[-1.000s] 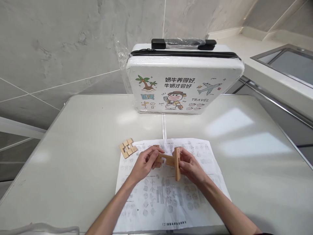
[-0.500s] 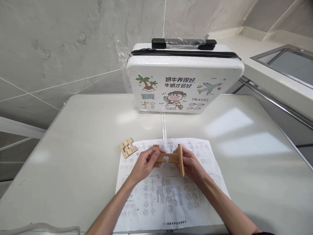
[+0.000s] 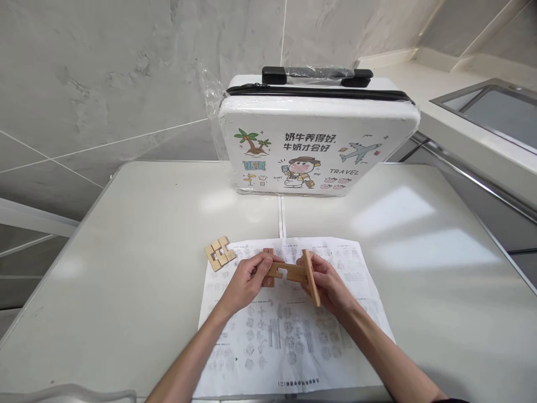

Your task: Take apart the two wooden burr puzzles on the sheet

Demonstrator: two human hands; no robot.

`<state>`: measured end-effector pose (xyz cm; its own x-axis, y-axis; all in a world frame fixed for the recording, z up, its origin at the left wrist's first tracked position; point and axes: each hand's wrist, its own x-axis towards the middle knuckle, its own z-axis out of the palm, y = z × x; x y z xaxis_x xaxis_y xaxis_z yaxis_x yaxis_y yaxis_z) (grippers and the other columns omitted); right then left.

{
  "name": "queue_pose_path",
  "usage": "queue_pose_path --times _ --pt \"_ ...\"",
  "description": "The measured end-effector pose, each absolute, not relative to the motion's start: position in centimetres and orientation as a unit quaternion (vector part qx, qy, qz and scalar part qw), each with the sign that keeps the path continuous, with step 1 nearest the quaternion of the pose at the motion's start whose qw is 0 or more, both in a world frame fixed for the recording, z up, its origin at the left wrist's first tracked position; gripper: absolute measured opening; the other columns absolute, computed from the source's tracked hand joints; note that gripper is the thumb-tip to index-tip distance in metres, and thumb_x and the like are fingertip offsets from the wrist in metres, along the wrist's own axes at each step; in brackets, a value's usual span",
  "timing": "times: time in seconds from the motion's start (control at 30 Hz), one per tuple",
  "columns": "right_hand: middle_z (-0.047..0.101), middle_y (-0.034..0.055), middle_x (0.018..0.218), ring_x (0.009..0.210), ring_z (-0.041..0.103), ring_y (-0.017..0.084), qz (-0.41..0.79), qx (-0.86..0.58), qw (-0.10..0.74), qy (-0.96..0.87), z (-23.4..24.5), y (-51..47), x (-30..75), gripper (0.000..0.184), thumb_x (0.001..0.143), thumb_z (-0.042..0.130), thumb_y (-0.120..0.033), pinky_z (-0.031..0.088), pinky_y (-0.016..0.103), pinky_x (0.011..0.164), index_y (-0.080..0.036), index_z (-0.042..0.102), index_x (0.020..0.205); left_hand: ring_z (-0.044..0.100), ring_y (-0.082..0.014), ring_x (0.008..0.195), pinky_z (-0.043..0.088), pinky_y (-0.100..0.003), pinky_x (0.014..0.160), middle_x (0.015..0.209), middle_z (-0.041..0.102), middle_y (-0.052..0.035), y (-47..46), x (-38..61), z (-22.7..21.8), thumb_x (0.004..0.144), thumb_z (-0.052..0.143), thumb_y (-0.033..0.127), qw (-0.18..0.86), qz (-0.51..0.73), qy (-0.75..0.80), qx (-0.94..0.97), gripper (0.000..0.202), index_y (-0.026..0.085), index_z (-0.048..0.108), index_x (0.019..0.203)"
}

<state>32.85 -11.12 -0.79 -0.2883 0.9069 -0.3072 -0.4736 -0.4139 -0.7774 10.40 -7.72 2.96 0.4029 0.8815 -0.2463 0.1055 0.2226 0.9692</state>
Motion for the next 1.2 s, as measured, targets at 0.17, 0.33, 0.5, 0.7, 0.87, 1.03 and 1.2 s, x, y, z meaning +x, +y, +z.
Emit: queue_pose_path --times 0.17,0.33,0.5,0.7,0.87,1.03,1.2 --pt "0.037 -0.0095 0.057 0.042 0.022 0.008 0.707 -0.409 0.511 -0.266 0.1 -10.4 33.9 0.014 0.091 0.067 -0.032 0.023 0.023 0.041 -0.023 0.057 0.087 0.047 -0.0118 0.056 0.037 -0.022 0.050 0.065 0.054 0.0011 -7.3 8.5 4.2 0.105 0.049 0.059 0.525 0.364 0.548 0.540 0.049 0.017 0.073 0.111" --pt "0.050 -0.0051 0.069 0.054 0.041 0.013 0.603 -0.515 0.478 -0.377 0.4 -10.4 33.5 0.033 0.099 0.063 -0.044 0.034 0.025 0.048 -0.025 0.060 0.126 0.054 -0.0128 0.054 0.043 -0.024 0.053 0.076 0.072 0.0008 -8.5 7.4 5.4 0.103 0.055 0.055 0.404 0.334 0.638 0.564 0.041 0.024 0.068 0.125" --pt "0.056 -0.0054 0.070 0.058 0.050 0.015 0.432 -0.589 0.399 -0.554 0.0 -11.3 31.6 0.042 0.099 0.061 -0.038 0.043 0.027 0.058 -0.024 0.053 0.138 0.064 -0.0145 0.056 0.046 -0.024 0.056 0.077 0.077 0.0012 -10.6 8.1 4.1 0.104 0.053 0.051 0.271 0.288 0.673 0.625 0.037 0.024 0.066 0.127" --pt "0.059 -0.0060 0.072 0.055 0.053 0.013 0.309 -0.605 0.351 -0.644 -0.8 -11.8 31.0 0.037 0.098 0.056 -0.032 0.045 0.025 0.058 -0.025 0.053 0.134 0.062 -0.0126 0.050 0.040 -0.022 0.056 0.066 0.071 0.0043 -11.6 9.0 1.9 0.107 0.050 0.044 0.158 0.258 0.672 0.676 0.032 0.022 0.064 0.126" --pt "0.060 -0.0047 0.072 0.055 0.056 0.014 0.266 -0.601 0.330 -0.677 -1.4 -12.0 30.8 0.033 0.100 0.053 -0.030 0.043 0.026 0.058 -0.024 0.053 0.133 0.059 -0.0153 0.048 0.038 -0.024 0.053 0.061 0.064 0.0065 -11.7 9.1 2.5 0.109 0.043 0.048 0.220 0.191 0.665 0.688 0.037 0.023 0.056 0.132" --pt "0.062 -0.0035 0.072 0.057 0.058 0.014 0.229 -0.600 0.323 -0.695 -1.8 -12.0 30.5 0.031 0.102 0.052 -0.028 0.042 0.026 0.059 -0.023 0.053 0.133 0.058 -0.0181 0.047 0.036 -0.026 0.052 0.064 0.063 0.0060 -11.4 8.9 2.9 0.109 0.037 0.051 0.260 0.129 0.654 0.699 0.045 0.021 0.046 0.141" --pt "0.063 -0.0030 0.071 0.057 0.058 0.014 0.210 -0.601 0.314 -0.704 -1.5 -11.9 30.2 0.029 0.104 0.051 -0.029 0.039 0.025 0.058 -0.020 0.054 0.133 0.060 -0.0199 0.047 0.035 -0.027 0.052 0.065 0.064 0.0049 -11.1 8.7 3.2 0.110 0.033 0.050 0.271 0.087 0.640 0.714 0.042 0.020 0.048 0.136"
